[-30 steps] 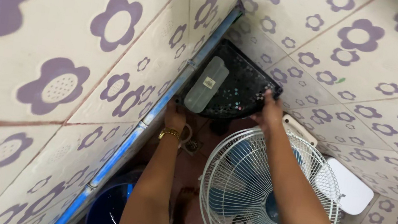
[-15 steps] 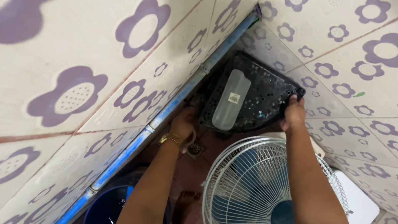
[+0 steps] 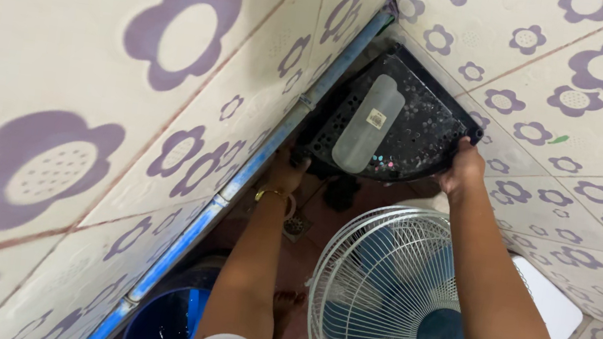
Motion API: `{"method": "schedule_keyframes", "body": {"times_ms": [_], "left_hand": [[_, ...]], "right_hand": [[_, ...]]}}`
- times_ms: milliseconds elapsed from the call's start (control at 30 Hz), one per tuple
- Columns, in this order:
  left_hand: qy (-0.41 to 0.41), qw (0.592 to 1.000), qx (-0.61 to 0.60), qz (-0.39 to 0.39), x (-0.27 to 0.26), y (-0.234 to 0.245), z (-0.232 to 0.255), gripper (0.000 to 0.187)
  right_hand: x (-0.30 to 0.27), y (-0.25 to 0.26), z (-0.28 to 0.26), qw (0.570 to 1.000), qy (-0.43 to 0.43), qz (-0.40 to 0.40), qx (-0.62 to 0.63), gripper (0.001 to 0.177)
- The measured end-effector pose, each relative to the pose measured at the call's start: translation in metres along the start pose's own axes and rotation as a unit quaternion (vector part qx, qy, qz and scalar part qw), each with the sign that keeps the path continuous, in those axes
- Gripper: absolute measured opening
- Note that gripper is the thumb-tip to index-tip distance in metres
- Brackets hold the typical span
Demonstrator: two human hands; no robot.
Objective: The person washes disassembled electric fan parts, including the front grille, blades, and rear grille, using a blue scoop to pour water from a bucket. The person also rinses a black plastic wall-mounted shelf unit and places it back against the wall.
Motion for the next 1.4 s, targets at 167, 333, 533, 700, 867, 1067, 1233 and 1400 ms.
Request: {"method": "schedule_keyframes", "body": {"times_ms": [167,333,533,700,867,1067,1233,1400], "left_hand": [[0.042,0.998,0.006,0.051,-0.003,-0.015,-0.009,0.033],[0.014,0.997,0.057,0.057,-0.014,-0.002,-0.002,0.027],[0.027,0.997,0.024,0.063,-0.046,0.013,0.04,0.033],[0.011,0.997,0.01,0.072,-0.101,0.046,0.094,0.039],[-0.052,0.991,-0.061,0.106,-0.155,0.095,0.158,0.037],[-0.035,0.995,-0.045,0.083,-0.234,0.166,0.235,0.026],[-0.12,0.99,-0.017,0.078,-0.344,0.206,0.298,0.026],[-0.033,0.997,-0.061,-0.045,-0.467,0.183,0.304,0.03]], "right_hand": [[-0.006,0.007,-0.001,0.999,0.0,-0.036,-0.038,0.031],[-0.03,-0.014,-0.013,0.998,0.036,-0.022,-0.054,0.03],[-0.082,-0.043,-0.063,0.992,0.07,-0.08,-0.066,0.029],[-0.153,-0.049,-0.104,0.985,0.11,-0.104,-0.084,0.026],[-0.242,-0.049,-0.15,0.969,0.168,-0.16,-0.079,0.027],[-0.357,-0.018,-0.195,0.958,0.229,-0.166,-0.054,0.037],[-0.46,0.069,-0.215,0.947,0.278,-0.145,-0.071,0.038],[-0.571,0.199,-0.192,0.957,0.265,-0.105,-0.054,0.036]]}}
Point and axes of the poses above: each hand's wrist, its own x-axis towards the middle knuckle, its own y-axis out of the back of the hand, z = x × y, the point moved 4 cm from there along x, towards the middle knuckle, and after that the axes turned 7 degrees about x, right-handed, at the moved point
